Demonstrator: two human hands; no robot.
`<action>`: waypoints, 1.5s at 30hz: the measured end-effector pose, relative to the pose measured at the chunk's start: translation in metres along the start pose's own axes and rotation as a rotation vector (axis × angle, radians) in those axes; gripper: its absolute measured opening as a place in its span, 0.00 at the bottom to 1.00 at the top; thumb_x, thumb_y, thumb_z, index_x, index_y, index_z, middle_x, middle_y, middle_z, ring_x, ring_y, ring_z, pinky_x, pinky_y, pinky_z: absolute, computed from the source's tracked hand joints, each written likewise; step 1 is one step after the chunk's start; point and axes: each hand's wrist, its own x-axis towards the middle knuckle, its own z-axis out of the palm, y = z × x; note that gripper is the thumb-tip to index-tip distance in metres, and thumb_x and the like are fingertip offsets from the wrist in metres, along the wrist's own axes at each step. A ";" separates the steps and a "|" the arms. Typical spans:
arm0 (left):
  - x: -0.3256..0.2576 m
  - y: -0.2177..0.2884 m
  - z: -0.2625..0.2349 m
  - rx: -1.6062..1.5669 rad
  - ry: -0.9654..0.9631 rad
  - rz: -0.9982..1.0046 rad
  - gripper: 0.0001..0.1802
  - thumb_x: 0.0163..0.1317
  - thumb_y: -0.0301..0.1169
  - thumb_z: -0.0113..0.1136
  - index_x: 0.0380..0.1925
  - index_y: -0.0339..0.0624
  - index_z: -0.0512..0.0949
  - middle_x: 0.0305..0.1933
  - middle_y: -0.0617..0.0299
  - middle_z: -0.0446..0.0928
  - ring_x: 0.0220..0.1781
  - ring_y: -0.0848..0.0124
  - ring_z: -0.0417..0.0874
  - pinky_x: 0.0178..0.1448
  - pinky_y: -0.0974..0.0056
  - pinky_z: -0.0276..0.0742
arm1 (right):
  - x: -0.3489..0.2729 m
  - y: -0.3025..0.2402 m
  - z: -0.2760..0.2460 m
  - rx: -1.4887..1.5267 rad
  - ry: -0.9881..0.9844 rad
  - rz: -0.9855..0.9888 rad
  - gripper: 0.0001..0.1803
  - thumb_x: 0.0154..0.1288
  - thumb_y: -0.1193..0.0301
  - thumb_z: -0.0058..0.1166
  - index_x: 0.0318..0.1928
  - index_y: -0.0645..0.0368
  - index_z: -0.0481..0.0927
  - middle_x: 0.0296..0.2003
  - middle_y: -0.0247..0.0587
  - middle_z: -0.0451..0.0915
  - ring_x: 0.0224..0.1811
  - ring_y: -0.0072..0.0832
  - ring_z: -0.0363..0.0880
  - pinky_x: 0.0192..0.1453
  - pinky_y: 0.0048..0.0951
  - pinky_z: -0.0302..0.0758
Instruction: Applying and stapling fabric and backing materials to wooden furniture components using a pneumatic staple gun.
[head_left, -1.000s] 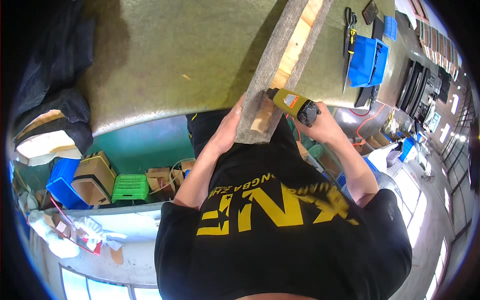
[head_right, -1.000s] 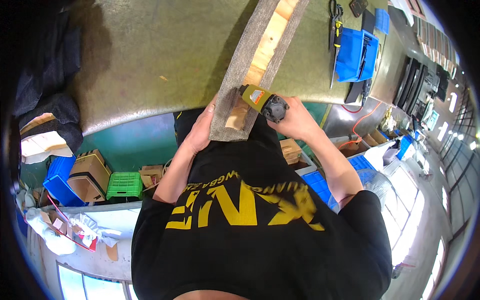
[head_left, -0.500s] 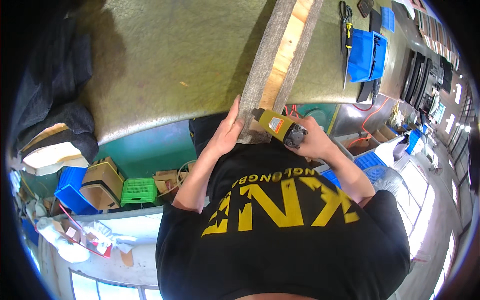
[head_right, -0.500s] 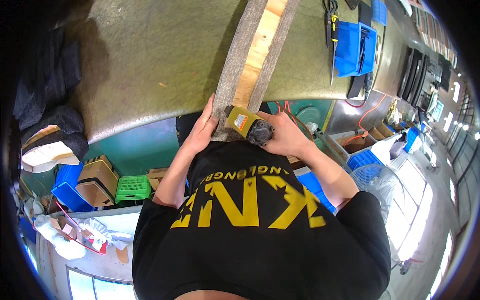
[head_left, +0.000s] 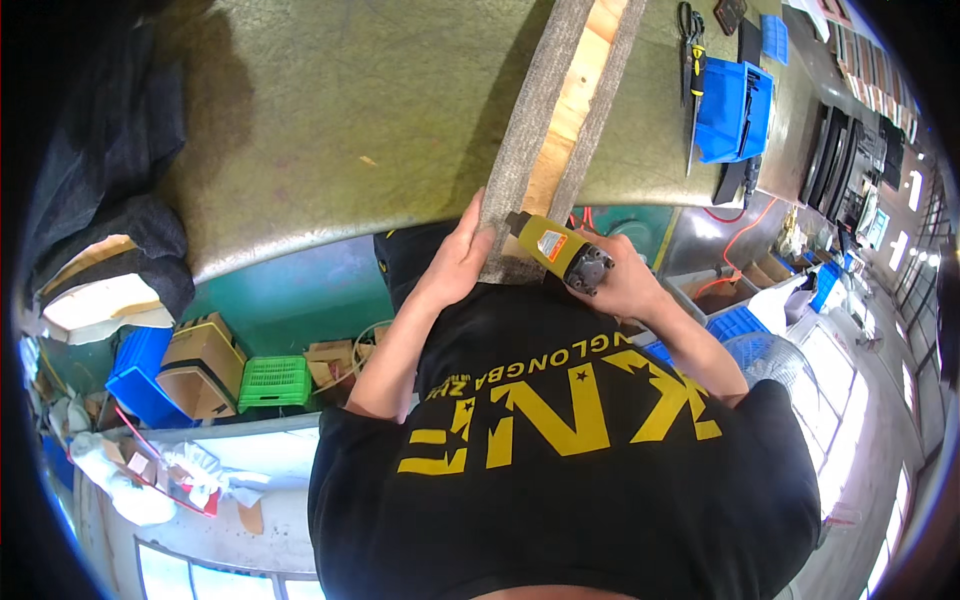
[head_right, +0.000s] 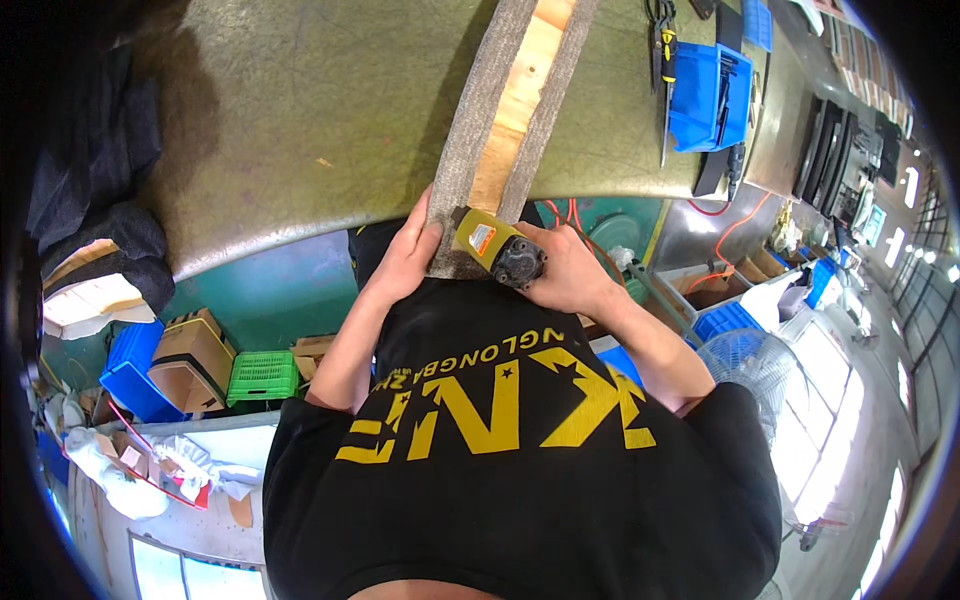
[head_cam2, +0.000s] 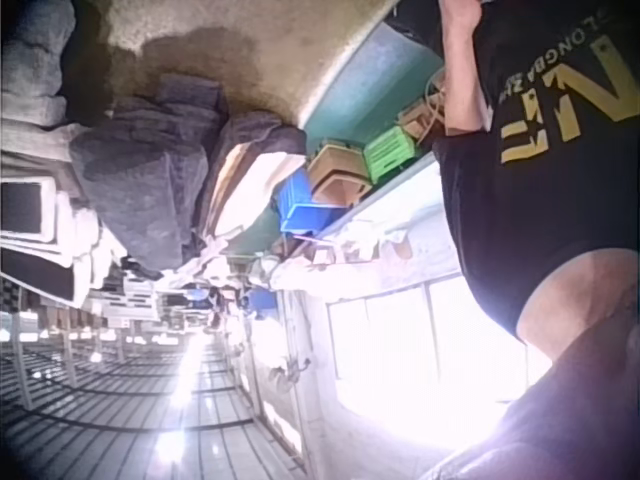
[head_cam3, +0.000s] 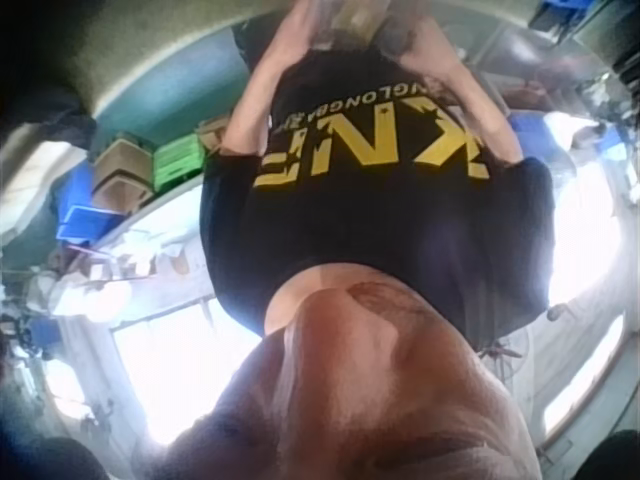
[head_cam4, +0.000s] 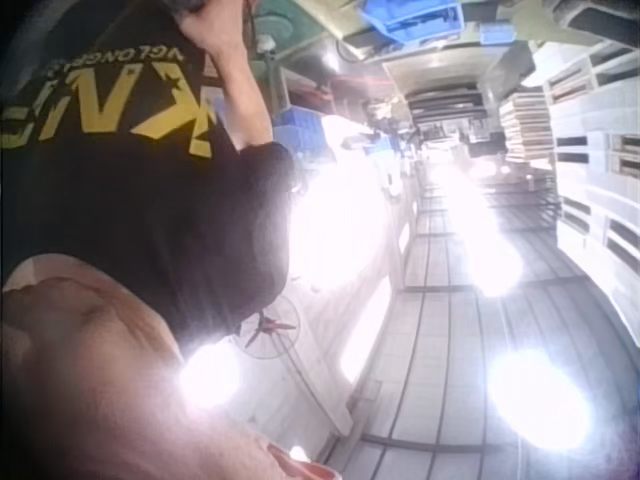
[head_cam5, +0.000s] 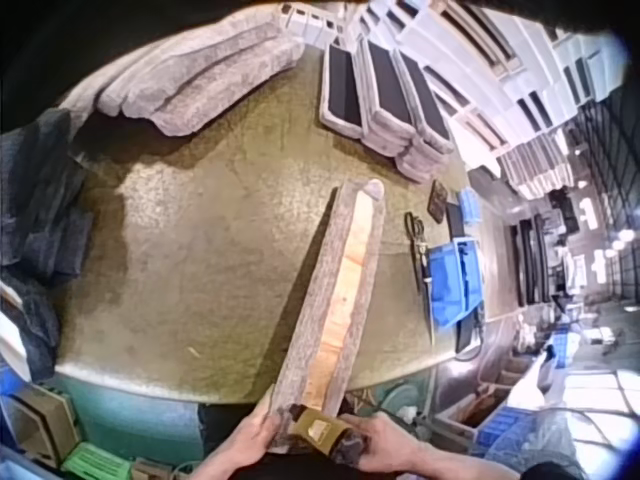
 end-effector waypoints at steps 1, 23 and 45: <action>-0.001 0.009 0.001 0.106 -0.009 -0.046 0.37 0.72 0.27 0.49 0.78 0.38 0.48 0.78 0.48 0.60 0.79 0.62 0.60 0.78 0.62 0.54 | -0.001 0.000 0.000 -0.005 0.010 0.006 0.20 0.52 0.75 0.64 0.48 0.64 0.81 0.30 0.57 0.83 0.36 0.53 0.84 0.40 0.40 0.79; -0.002 0.015 -0.005 -0.178 -0.136 -0.029 0.52 0.54 0.13 0.61 0.78 0.39 0.48 0.77 0.58 0.60 0.76 0.71 0.62 0.79 0.63 0.55 | 0.001 0.010 0.005 -0.154 -0.196 0.026 0.23 0.47 0.73 0.61 0.46 0.68 0.80 0.30 0.62 0.81 0.39 0.57 0.82 0.45 0.49 0.78; 0.082 0.015 -0.013 -0.162 -0.047 -0.244 0.35 0.80 0.53 0.33 0.71 0.35 0.65 0.71 0.53 0.70 0.72 0.68 0.68 0.76 0.61 0.61 | 0.056 0.062 -0.058 0.042 0.168 0.211 0.14 0.54 0.71 0.66 0.40 0.65 0.83 0.30 0.48 0.86 0.32 0.31 0.86 0.41 0.35 0.80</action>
